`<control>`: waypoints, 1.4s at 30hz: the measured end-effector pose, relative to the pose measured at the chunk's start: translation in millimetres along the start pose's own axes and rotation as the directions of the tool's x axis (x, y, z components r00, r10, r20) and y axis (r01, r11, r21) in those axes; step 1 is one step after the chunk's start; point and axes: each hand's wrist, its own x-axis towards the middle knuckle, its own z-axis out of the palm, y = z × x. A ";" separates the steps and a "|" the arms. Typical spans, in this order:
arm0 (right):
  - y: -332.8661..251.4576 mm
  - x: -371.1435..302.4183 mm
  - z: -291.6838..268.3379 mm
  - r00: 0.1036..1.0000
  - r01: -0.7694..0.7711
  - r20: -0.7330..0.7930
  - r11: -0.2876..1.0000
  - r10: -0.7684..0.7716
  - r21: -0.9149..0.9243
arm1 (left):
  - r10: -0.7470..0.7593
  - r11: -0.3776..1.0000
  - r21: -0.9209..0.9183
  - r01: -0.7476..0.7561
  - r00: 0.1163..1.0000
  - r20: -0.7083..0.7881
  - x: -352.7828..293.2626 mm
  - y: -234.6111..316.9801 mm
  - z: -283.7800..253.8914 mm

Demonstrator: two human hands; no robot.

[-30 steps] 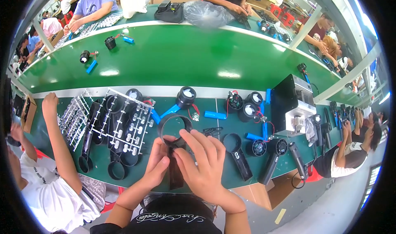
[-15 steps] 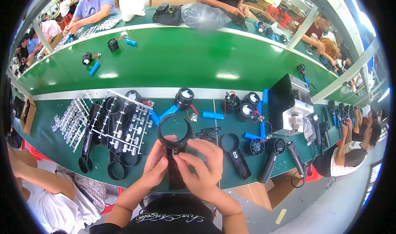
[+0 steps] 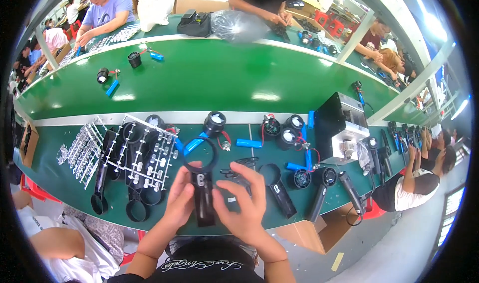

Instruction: The person assembles a handheld device by combining a plastic housing, a lens unit, a circuit board, and wires, then secures the components with screws using a precision screwdriver.

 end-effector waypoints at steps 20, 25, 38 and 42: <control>130.2 127.6 63.2 0.591 0.421 0.806 0.866 -0.034 -0.272 | 0.141 0.984 -0.052 -0.170 0.927 -0.348 6.5 15.2 -13.2; 150.4 133.8 81.4 0.467 0.150 0.871 0.985 -0.150 0.088 | 0.109 0.986 -0.075 -0.147 0.923 -0.370 4.4 13.8 -16.6; 90.9 141.2 41.4 0.743 -0.625 0.664 0.270 -0.081 0.732 | 0.143 0.984 -0.050 -0.170 0.930 -0.340 2.5 17.3 -17.6; 68.3 143.1 44.9 0.787 -0.563 0.575 0.121 -0.225 0.818 | 0.197 0.976 -0.022 -0.219 0.915 -0.353 4.2 25.4 -15.6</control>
